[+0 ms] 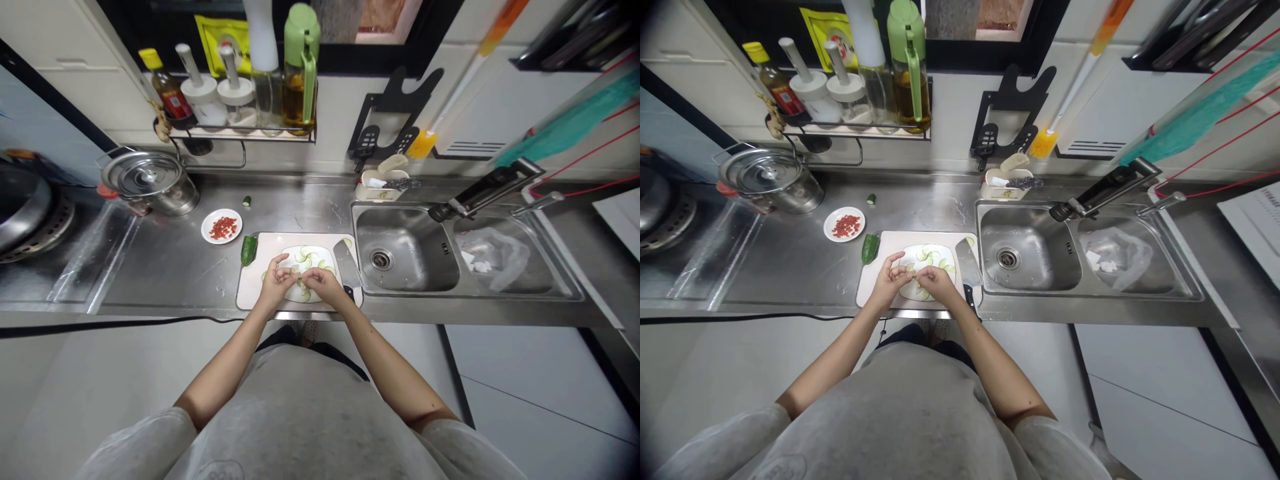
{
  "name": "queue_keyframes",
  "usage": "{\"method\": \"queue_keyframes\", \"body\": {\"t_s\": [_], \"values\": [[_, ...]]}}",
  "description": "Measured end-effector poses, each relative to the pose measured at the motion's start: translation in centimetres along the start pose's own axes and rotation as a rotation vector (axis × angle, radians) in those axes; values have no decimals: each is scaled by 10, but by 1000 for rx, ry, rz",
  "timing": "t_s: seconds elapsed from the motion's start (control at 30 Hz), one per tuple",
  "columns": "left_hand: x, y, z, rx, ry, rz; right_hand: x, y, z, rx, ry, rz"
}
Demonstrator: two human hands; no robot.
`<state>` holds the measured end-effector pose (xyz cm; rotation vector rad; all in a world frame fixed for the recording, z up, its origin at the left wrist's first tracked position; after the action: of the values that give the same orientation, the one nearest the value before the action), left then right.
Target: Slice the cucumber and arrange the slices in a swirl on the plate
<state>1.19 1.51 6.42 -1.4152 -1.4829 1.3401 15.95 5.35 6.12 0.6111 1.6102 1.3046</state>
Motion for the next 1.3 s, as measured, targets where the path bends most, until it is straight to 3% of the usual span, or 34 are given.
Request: {"method": "queue_keyframes", "body": {"t_s": [0.77,1.3], "values": [[-3,3,-3,105,-32,-152,3,-3,-2,157,-26,-159],[-1,13,0,118,-61,-144,6,-8,-2,146,-16,-204]]}}
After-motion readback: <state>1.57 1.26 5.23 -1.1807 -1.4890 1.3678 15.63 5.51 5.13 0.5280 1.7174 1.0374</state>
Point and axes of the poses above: each hand's wrist, its own x-axis towards the middle knuckle, its own z-axis out of the back of the hand, y = z × x, the point moved 3 cm from there along x, towards the middle knuckle, and after that the axes turned 5 degrees about -z, right-handed, at the moved point
